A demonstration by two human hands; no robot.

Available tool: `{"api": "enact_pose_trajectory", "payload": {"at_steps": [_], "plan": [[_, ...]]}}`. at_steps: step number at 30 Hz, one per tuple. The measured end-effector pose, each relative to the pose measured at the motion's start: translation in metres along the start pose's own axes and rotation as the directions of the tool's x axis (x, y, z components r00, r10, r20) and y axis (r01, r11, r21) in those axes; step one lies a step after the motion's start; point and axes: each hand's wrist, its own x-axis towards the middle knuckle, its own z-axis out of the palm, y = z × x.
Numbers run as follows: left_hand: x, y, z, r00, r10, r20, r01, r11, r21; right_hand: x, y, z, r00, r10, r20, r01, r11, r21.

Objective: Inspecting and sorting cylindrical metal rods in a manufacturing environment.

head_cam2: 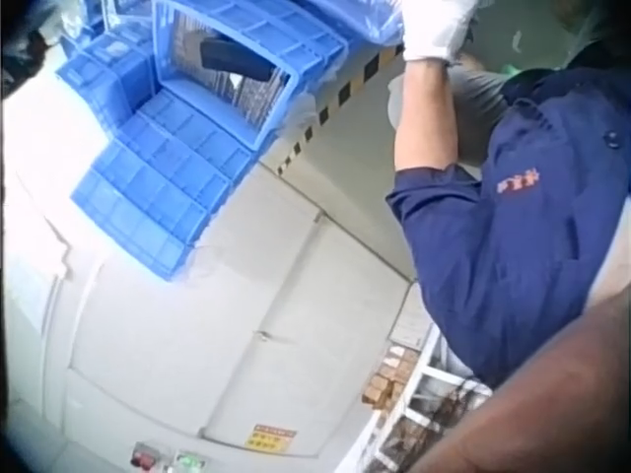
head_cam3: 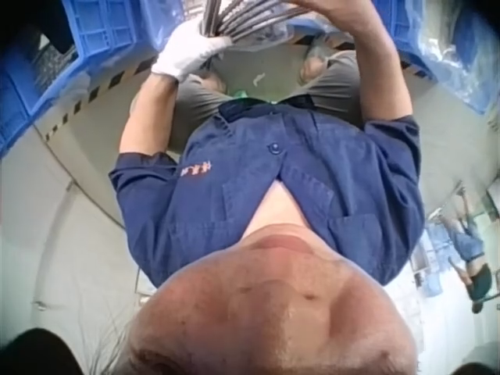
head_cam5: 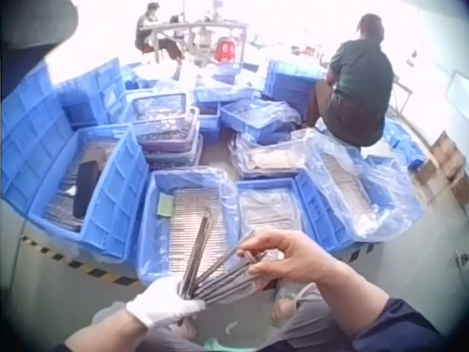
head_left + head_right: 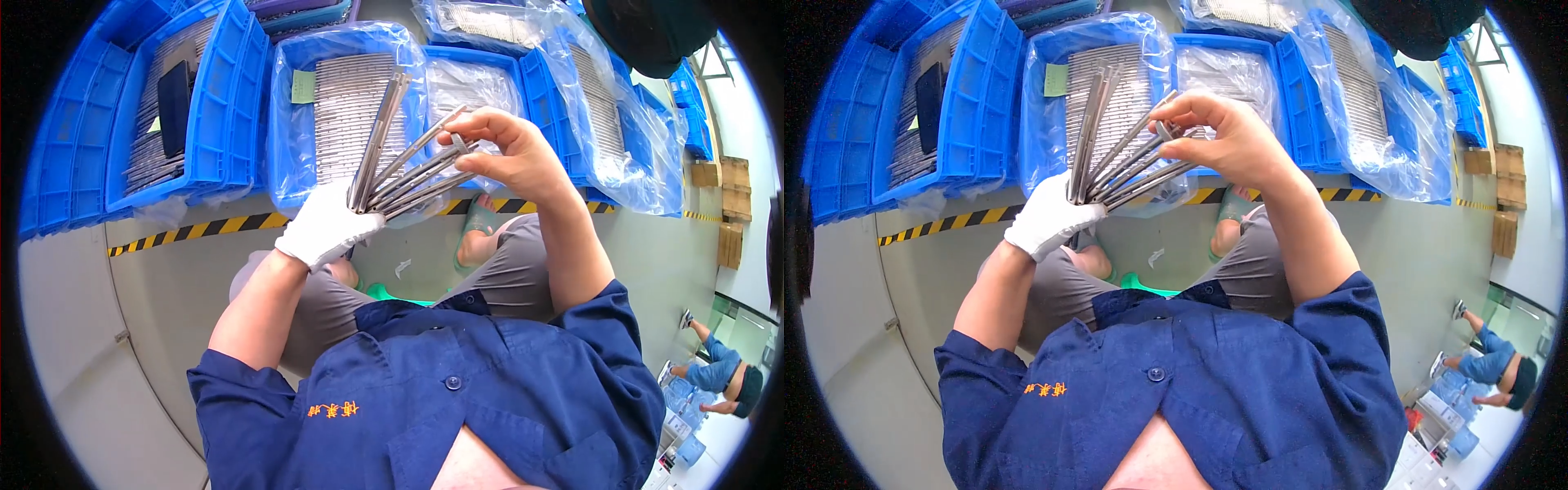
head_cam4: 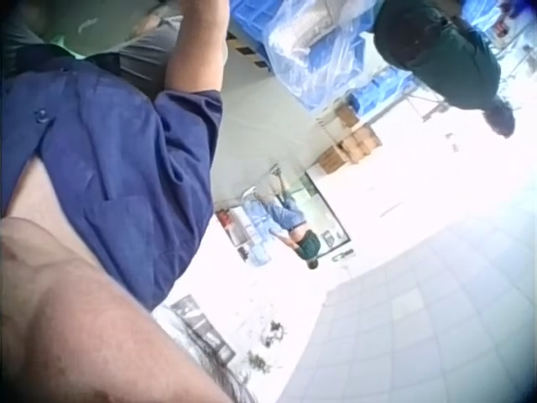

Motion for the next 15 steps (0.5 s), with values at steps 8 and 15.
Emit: {"api": "enact_pose_trajectory", "payload": {"at_steps": [8,15], "plan": [[-0.002,0.000,0.000,0.999,0.026,0.019,-0.026,0.999,-0.041,0.010,0.006,-0.033,0.988,0.075,-0.137,-0.054,0.986,0.155],[-0.001,-0.006,0.003,0.998,0.008,0.070,-0.005,0.999,-0.048,0.005,0.011,-0.029,0.995,0.098,-0.007,-0.093,0.963,0.253]]}}
